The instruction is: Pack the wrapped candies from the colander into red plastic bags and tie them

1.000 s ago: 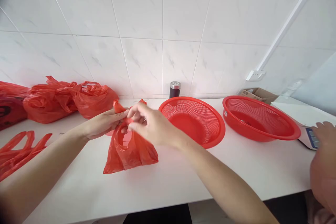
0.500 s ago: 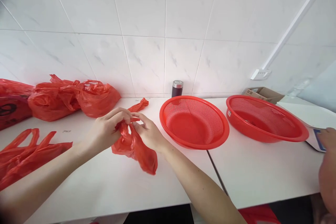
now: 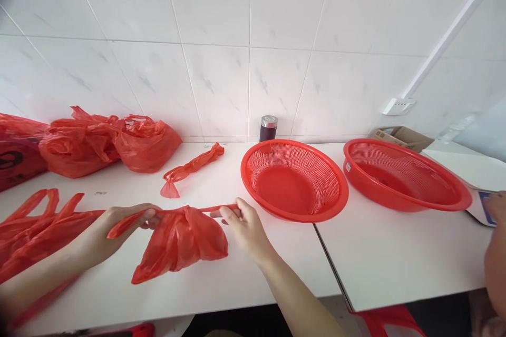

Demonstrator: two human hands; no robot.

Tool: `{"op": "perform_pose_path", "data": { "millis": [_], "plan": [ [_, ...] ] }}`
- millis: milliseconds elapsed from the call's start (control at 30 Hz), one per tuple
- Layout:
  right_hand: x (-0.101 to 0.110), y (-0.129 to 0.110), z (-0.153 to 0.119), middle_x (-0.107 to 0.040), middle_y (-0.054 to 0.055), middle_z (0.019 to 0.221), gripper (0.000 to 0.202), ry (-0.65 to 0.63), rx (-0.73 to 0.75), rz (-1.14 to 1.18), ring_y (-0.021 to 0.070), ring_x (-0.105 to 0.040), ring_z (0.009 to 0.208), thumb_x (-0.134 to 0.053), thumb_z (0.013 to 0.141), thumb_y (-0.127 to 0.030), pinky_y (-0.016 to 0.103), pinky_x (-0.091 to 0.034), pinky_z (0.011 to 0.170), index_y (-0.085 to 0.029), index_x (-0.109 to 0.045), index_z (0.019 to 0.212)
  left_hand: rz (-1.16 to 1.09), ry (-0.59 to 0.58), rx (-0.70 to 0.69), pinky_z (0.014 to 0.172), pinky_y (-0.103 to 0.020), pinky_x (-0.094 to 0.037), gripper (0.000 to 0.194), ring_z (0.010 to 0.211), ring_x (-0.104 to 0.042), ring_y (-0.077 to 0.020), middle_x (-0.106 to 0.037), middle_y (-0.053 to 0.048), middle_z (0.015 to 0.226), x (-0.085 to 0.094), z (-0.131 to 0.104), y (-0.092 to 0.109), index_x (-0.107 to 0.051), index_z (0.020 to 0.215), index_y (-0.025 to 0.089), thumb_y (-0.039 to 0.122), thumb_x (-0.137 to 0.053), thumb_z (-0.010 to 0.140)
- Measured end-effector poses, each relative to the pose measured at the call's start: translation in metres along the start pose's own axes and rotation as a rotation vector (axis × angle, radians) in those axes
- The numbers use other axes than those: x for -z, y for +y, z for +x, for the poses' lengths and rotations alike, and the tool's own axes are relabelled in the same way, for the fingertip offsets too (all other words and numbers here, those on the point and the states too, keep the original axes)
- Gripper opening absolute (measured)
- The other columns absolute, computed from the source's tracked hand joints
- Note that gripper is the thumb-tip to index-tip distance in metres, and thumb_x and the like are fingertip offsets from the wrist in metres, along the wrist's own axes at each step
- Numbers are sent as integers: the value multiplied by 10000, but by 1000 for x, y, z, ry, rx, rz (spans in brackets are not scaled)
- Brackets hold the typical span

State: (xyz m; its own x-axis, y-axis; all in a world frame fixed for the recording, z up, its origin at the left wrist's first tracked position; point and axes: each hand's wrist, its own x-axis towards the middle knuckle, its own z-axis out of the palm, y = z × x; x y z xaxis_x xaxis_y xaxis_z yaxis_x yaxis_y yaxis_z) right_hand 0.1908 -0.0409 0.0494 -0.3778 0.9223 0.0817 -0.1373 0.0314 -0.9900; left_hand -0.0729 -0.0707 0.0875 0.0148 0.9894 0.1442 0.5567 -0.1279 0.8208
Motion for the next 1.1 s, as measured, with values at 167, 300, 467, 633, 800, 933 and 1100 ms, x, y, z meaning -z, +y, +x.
{"op": "perform_pose_path", "data": {
  "millis": [167, 300, 467, 633, 800, 933, 1100],
  "plan": [
    [5, 36, -1, -656, 32, 844, 332, 180, -12, 42, 198, -658, 906, -532, 896, -515, 379, -494, 882, -235, -390, 788, 2, -157, 122, 939, -396, -490, 399, 936, -667, -288, -740, -57, 922, 4, -10, -28, -694, 782, 267, 589, -475, 866],
    [-10, 57, 8, -642, 12, 876, 359, 259, 34, -171, 194, -633, 883, -650, 806, -459, 356, -497, 816, -252, -358, 832, -165, 18, 170, 996, -436, -460, 451, 1018, -645, -281, -702, -72, 1021, -28, 8, -34, -645, 921, 235, 630, -434, 870],
    [-27, 87, 24, -568, -31, 782, 291, 333, 29, -350, 173, -602, 718, -605, 793, -380, 318, -491, 671, -255, -348, 849, -73, 159, 240, 710, -366, -549, 480, 784, -678, -224, -677, -47, 891, -79, 37, -54, -503, 856, 225, 609, -223, 923],
    [-21, 104, 35, -521, -36, 758, 186, 422, 25, -349, 148, -591, 693, -490, 853, -335, 280, -499, 649, -256, -322, 840, 197, 120, 200, 684, -317, -439, 248, 669, -593, -186, -637, 16, 783, -101, 58, -73, -464, 864, 260, 443, -309, 930],
    [-8, 111, 38, -546, -32, 726, 162, 423, 16, -438, 161, -597, 672, -478, 843, -289, 275, -483, 624, -256, -319, 830, 443, -17, 138, 605, -283, -330, 57, 594, -543, -168, -675, 31, 807, -97, 75, -80, -484, 855, 269, 238, -442, 832],
    [-8, 116, 38, -587, -15, 749, 125, 398, 36, -569, 190, -596, 683, -449, 841, -248, 287, -435, 607, -255, -325, 857, 592, -77, 123, 588, -287, -295, 133, 604, -555, -185, -703, -3, 874, -97, 85, -84, -501, 886, 272, 326, -382, 906],
    [-7, 119, 36, -633, 14, 816, 98, 358, 51, -718, 216, -613, 733, -427, 848, -220, 291, -399, 599, -250, -341, 883, 706, -122, 105, 570, -285, -281, 159, 618, -566, -195, -706, -20, 920, -99, 88, -88, -499, 902, 269, 338, -359, 926]
  ]
}}
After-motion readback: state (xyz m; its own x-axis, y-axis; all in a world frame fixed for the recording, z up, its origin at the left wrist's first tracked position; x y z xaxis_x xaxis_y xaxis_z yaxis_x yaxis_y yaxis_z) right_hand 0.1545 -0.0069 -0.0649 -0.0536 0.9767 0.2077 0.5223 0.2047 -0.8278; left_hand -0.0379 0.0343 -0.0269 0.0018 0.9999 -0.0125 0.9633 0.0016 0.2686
